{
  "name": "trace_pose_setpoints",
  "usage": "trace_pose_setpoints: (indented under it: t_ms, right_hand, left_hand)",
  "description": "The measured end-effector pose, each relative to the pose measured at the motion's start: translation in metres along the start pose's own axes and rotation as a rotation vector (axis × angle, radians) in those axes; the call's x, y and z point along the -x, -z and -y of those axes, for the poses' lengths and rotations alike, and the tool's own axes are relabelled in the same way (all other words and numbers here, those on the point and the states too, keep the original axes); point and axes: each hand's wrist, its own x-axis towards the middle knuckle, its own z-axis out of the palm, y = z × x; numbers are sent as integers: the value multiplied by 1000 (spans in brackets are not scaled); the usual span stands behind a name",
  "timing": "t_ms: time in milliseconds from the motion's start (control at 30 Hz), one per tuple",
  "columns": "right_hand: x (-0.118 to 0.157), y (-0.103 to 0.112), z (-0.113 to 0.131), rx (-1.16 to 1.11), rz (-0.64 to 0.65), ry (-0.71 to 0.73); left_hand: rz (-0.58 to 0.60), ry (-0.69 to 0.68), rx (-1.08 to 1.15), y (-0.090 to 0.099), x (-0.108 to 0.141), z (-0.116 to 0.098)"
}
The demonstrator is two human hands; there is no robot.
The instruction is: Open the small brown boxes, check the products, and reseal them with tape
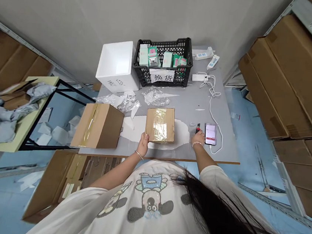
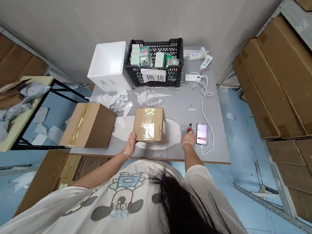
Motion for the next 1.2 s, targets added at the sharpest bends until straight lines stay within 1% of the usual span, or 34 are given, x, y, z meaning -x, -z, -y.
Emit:
trace_pose_setpoints:
  t_ms: [167, 300, 367, 400, 500, 567, 667, 733, 833, 900, 967, 1000, 1067, 1133, 1167, 1200]
  right_hand:
    - [-8, 19, -4, -89, 102, -18]
    - [-2, 40, 2, -253, 111, -26]
    - [9, 48, 12, -327, 115, -22]
    - [17, 52, 19, -407, 140, -20]
    - [43, 61, 45, -736, 280, 30]
    - [58, 65, 65, -861, 356, 83]
    - [70, 69, 92, -871, 398, 110]
    - [71, 71, 108, -812, 358, 156]
    - [68, 75, 126, -703, 275, 247]
    - [66, 79, 134, -694, 269, 261]
    - [66, 84, 137, -733, 259, 266]
    - [67, 87, 136, -761, 239, 275]
    - [70, 92, 134, -827, 192, 287]
    - [73, 94, 132, -898, 185, 273]
    - [76, 94, 131, -935, 203, 253]
    - [79, 93, 131, -970, 231, 224]
  left_hand:
    - [5, 9, 23, -2, 2, 0]
    - [18, 75, 88, 0, 1, -3]
    - [29, 92, 141, 2, -4, -5]
    - [33, 91, 169, 4, -8, -8]
    - [21, 101, 210, 6, -26, -20]
    - [-8, 133, 177, 6, -42, -33]
    - [-27, 151, 129, 1, -65, -53]
    - [25, 170, 151, -4, -77, -66]
    - [153, 267, 212, -12, -87, -80]
    - [174, 293, 218, -17, -89, -87]
    - [114, 223, 182, -20, -86, -90]
    - [73, 151, 159, -20, -84, -91]
    - [13, -34, 117, -20, -77, -92]
    - [12, -218, 103, -17, -70, -89]
    - [16, -286, 110, -16, -66, -87]
    - [9, -324, 124, -14, -64, -83]
